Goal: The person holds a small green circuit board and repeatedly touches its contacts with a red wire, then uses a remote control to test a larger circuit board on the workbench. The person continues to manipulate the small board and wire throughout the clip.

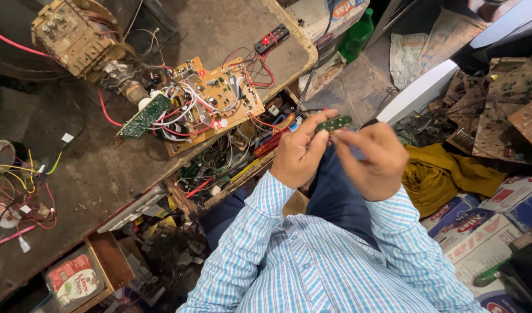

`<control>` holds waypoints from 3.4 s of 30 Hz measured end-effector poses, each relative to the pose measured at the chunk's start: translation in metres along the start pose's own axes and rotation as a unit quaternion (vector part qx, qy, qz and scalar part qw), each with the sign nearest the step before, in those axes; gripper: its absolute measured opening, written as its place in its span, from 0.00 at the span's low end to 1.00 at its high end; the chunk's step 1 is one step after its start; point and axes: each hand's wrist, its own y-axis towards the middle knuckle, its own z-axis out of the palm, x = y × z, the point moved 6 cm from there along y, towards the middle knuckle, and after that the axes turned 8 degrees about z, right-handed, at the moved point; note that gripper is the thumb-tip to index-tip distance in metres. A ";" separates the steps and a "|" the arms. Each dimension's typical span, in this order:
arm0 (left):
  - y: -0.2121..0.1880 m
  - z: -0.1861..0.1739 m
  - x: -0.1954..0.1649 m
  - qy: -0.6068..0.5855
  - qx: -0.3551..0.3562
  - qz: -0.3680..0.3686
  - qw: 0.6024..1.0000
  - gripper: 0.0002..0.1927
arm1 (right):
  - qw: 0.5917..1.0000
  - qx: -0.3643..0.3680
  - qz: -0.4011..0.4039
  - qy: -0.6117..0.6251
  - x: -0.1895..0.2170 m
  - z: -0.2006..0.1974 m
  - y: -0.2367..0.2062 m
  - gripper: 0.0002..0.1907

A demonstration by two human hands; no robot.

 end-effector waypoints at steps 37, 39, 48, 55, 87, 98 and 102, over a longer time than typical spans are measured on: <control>0.043 0.001 0.045 -0.155 -0.014 -0.038 0.987 0.21 | 0.392 -0.003 0.695 0.602 -0.201 0.239 -0.109 0.10; 0.044 -0.002 0.042 -0.168 -0.017 -0.028 0.985 0.20 | 0.399 0.038 0.675 0.619 -0.194 0.223 -0.122 0.10; 0.034 -0.012 0.043 -0.164 -0.043 -0.002 0.986 0.20 | 0.580 0.041 0.550 0.600 -0.136 0.099 -0.144 0.14; 0.029 -0.018 0.032 -0.161 -0.047 0.007 0.986 0.20 | 0.606 0.063 0.525 0.595 -0.148 0.088 -0.153 0.11; 0.009 -0.005 0.030 -0.149 -0.041 -0.035 0.987 0.20 | 0.908 0.002 0.273 0.318 -0.057 0.013 -0.035 0.12; 0.007 -0.001 0.031 -0.174 -0.030 -0.046 0.983 0.21 | 0.924 -0.026 0.227 0.308 -0.037 0.006 -0.022 0.09; 0.008 0.002 0.028 -0.171 -0.052 -0.029 0.983 0.20 | 0.954 -0.007 0.226 0.198 -0.028 -0.003 -0.019 0.03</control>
